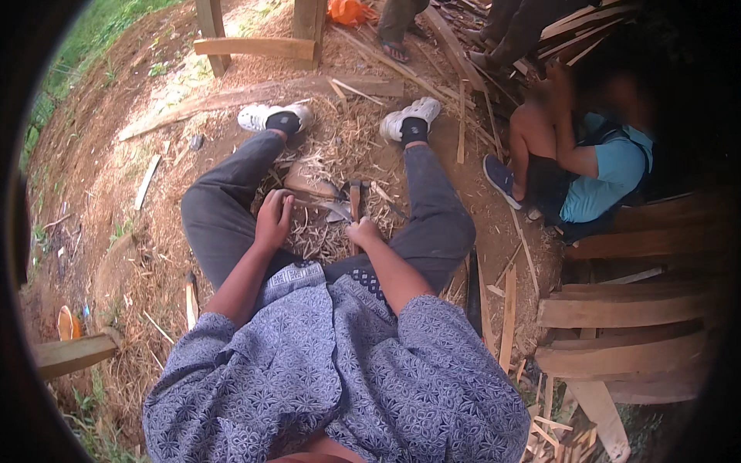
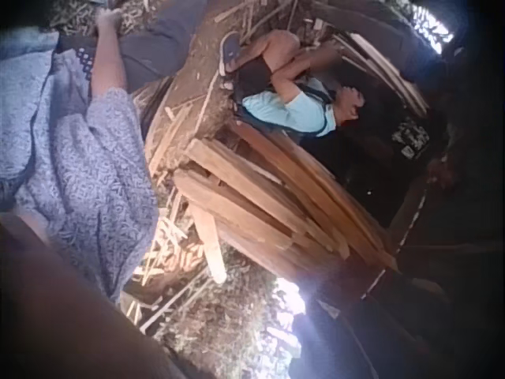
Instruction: The person sits on the ground and uses a knife to split thin wooden sticks into smaller strips. They hold the wood against a block and carefully shave off layers, creating a pile of wood shavings and finished strips.
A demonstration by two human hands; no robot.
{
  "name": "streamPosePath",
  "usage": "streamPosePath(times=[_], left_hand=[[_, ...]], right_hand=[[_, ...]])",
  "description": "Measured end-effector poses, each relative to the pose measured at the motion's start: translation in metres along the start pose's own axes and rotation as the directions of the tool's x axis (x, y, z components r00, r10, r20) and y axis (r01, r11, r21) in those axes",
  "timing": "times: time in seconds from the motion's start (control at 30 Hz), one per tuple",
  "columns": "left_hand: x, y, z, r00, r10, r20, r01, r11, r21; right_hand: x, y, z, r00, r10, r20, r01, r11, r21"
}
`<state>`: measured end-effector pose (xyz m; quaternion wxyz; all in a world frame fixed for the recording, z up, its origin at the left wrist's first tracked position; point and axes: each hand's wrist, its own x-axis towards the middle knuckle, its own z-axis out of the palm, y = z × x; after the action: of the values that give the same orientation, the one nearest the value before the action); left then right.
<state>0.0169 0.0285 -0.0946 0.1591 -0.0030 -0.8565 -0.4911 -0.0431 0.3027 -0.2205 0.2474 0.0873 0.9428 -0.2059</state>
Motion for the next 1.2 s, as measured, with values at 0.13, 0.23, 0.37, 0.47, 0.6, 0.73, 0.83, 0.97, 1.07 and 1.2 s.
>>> streamPosePath(times=[0.13, 0.23, 0.37, 0.47, 0.6, 0.73, 0.83, 0.97, 1.07, 1.2], left_hand=[[-0.005, -0.015, 0.010, 0.997, -0.078, 0.005, 0.078, 0.997, 0.019], [-0.007, -0.026, 0.015, 0.989, -0.146, -0.014, 0.147, 0.987, 0.064], [-0.002, -0.024, 0.011, 0.977, -0.209, 0.034, 0.204, 0.972, 0.117], [0.003, -0.016, 0.011, 0.968, -0.225, 0.111, 0.207, 0.966, 0.156], [-0.005, 0.006, 0.001, 0.956, -0.106, 0.273, 0.019, 0.952, 0.305], [-0.035, 0.010, -0.002, 0.892, -0.024, 0.451, -0.200, 0.875, 0.442], [-0.049, 0.003, 0.004, 0.871, 0.020, 0.492, -0.288, 0.830, 0.477], [-0.050, 0.006, 0.007, 0.875, 0.051, 0.482, -0.300, 0.838, 0.456], [-0.038, 0.017, 0.003, 0.858, 0.051, 0.511, -0.282, 0.879, 0.385], [-0.038, -0.001, 0.012, 0.801, 0.105, 0.589, -0.305, 0.918, 0.252]], right_hand=[[0.003, 0.019, 0.023, 0.979, -0.014, -0.203, 0.038, 0.993, 0.114], [-0.001, 0.009, 0.013, 0.987, 0.023, -0.159, 0.033, 0.939, 0.342], [-0.020, -0.016, -0.004, 0.999, -0.044, -0.007, 0.041, 0.839, 0.542], [-0.026, -0.019, -0.006, 0.976, -0.144, 0.164, 0.009, 0.775, 0.631], [-0.043, -0.031, -0.012, 0.936, -0.224, 0.270, 0.024, 0.809, 0.588], [-0.062, -0.043, -0.031, 0.897, -0.314, 0.311, 0.073, 0.798, 0.598], [-0.063, -0.037, -0.031, 0.866, -0.388, 0.315, 0.136, 0.790, 0.598], [-0.062, -0.037, -0.023, 0.850, -0.485, 0.208, 0.318, 0.785, 0.531], [-0.052, -0.038, -0.026, 0.873, -0.426, 0.237, 0.316, 0.865, 0.390], [-0.042, -0.051, -0.040, 0.878, -0.397, 0.269, 0.307, 0.896, 0.321]])
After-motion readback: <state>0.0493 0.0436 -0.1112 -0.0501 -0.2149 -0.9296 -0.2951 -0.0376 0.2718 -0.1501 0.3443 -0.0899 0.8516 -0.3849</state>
